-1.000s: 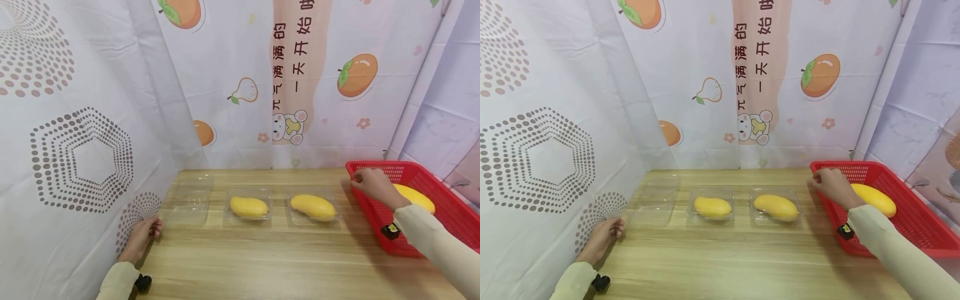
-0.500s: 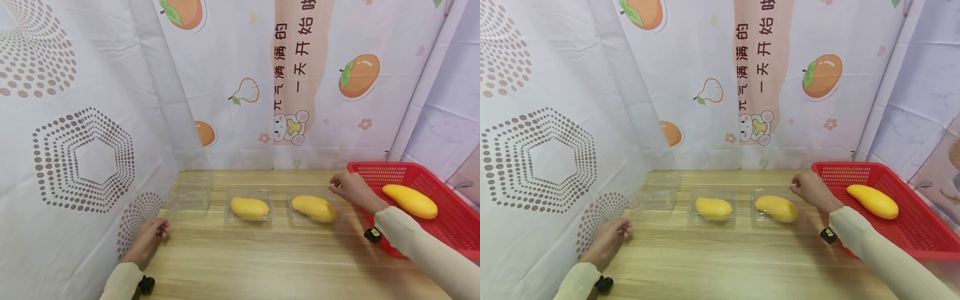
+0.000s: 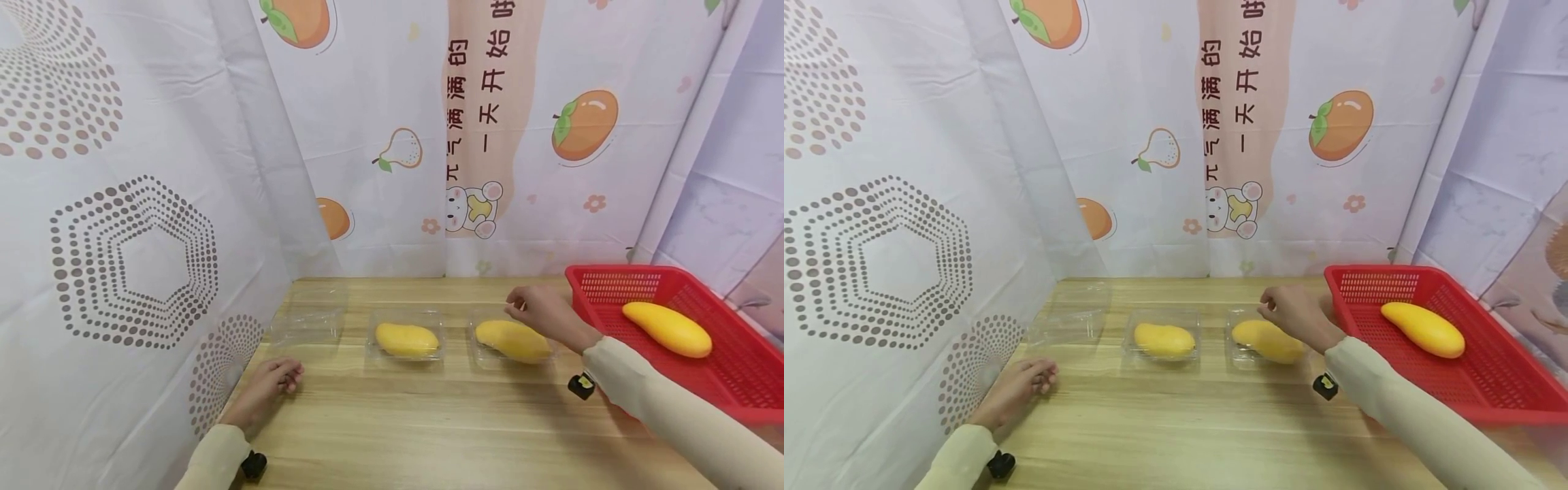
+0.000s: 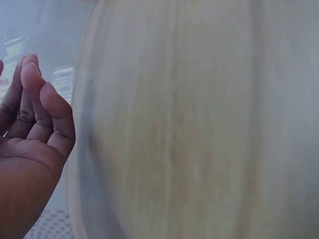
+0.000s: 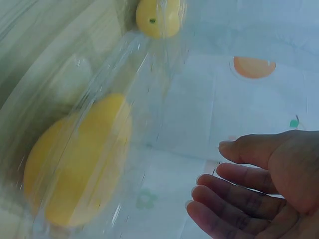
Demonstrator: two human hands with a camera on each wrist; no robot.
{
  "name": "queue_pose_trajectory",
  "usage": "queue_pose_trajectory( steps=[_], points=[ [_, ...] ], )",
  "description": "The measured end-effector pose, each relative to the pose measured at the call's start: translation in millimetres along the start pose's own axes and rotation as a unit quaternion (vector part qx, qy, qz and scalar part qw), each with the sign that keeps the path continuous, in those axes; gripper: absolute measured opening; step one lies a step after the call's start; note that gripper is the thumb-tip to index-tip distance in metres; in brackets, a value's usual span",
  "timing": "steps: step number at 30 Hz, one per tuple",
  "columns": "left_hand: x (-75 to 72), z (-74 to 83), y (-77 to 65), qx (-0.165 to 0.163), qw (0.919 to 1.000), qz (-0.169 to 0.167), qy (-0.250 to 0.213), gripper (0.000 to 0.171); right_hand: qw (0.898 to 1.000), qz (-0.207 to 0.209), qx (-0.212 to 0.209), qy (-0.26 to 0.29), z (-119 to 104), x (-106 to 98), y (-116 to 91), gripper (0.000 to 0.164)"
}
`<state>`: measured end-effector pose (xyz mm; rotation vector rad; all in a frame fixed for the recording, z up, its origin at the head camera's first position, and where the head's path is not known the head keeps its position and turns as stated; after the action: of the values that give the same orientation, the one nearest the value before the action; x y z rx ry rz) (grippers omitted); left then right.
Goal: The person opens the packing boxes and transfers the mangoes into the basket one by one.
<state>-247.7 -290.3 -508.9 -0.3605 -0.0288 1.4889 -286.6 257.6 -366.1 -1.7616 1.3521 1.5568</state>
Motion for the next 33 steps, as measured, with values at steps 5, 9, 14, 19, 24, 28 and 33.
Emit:
queue_pose_trajectory(
  steps=[5,9,14,19,24,28,33],
  points=[
    [11.2,2.2,1.2,0.016,0.9993,-0.033,0.012,0.037,1.0,-0.018,0.002,0.004,-13,10,7,0.019],
    [19.7,2.7,2.4,0.026,0.9976,-0.06,0.023,0.04,0.999,-0.027,-0.001,0.018,-26,18,13,0.019],
    [31.3,3.7,5.2,0.033,0.9959,-0.08,0.026,0.038,0.999,-0.039,-0.002,0.023,-43,28,20,0.018],
    [39.8,5.0,7.5,0.041,0.9939,-0.093,0.043,0.037,0.999,-0.043,-0.017,0.023,-60,36,24,0.016],
    [49.1,8.1,8.9,0.045,0.9922,-0.104,0.052,0.039,0.996,-0.017,-0.077,0.033,-77,43,26,0.013],
    [56.6,11.6,9.7,0.049,0.9912,-0.111,0.054,0.038,0.993,0.003,-0.11,0.032,-90,50,27,0.011],
    [64.9,13.2,10.1,0.053,0.9898,-0.122,0.051,0.036,0.99,0.0,-0.135,0.036,-104,59,30,0.011]
  ],
)
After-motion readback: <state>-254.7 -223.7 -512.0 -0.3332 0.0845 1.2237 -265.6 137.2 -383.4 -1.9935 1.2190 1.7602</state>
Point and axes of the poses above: each hand's wrist, its own y-axis towards the middle knuckle, its own x-axis out of the palm, z = x × y, the point moved 4 cm from there along y, towards the middle knuckle, and after that the axes turned 5 degrees about -x, right-handed, at the moved point
